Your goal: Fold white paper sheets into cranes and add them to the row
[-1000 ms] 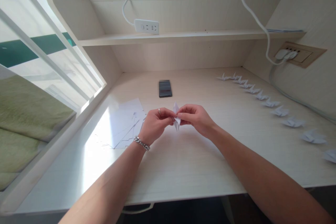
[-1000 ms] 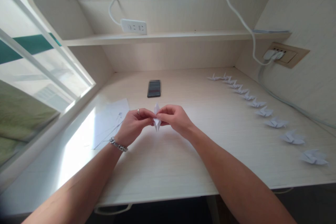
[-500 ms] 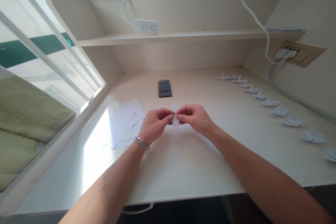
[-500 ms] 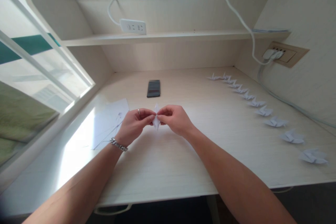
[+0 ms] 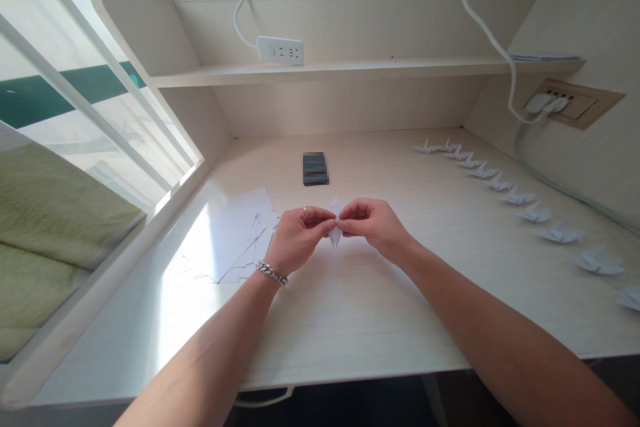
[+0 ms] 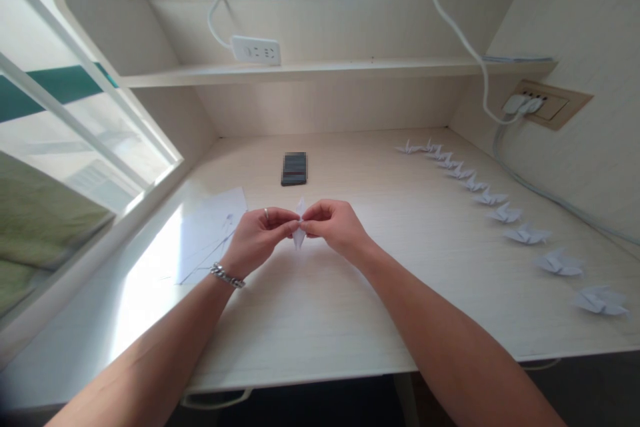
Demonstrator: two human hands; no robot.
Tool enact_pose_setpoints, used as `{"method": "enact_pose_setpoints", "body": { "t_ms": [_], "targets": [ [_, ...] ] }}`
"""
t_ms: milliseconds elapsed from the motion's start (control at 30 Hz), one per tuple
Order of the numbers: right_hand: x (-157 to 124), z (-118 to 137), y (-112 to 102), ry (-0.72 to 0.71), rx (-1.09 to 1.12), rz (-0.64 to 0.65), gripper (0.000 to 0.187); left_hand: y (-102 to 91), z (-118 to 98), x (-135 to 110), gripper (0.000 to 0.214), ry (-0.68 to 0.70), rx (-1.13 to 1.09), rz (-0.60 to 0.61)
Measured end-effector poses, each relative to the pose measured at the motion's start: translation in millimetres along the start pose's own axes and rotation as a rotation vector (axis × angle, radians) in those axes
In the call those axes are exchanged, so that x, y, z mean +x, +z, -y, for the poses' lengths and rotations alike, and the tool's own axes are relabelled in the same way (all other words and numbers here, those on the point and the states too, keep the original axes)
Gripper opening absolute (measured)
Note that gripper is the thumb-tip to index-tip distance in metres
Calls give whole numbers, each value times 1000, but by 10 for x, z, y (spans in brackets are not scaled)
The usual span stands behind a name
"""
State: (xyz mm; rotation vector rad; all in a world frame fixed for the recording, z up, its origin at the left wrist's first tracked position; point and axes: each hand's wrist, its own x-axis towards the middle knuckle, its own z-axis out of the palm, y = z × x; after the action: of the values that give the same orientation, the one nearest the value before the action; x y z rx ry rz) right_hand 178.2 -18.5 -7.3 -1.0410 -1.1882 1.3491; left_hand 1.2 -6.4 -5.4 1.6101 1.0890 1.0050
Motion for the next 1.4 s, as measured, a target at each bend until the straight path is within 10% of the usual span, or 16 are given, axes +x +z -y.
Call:
{"method": "enact_pose_setpoints", "body": {
  "t_ms": [1400],
  "targets": [
    [52, -93, 26, -151, -29, -45, 28, 79, 7, 24, 28, -26, -298, -108]
  ]
}}
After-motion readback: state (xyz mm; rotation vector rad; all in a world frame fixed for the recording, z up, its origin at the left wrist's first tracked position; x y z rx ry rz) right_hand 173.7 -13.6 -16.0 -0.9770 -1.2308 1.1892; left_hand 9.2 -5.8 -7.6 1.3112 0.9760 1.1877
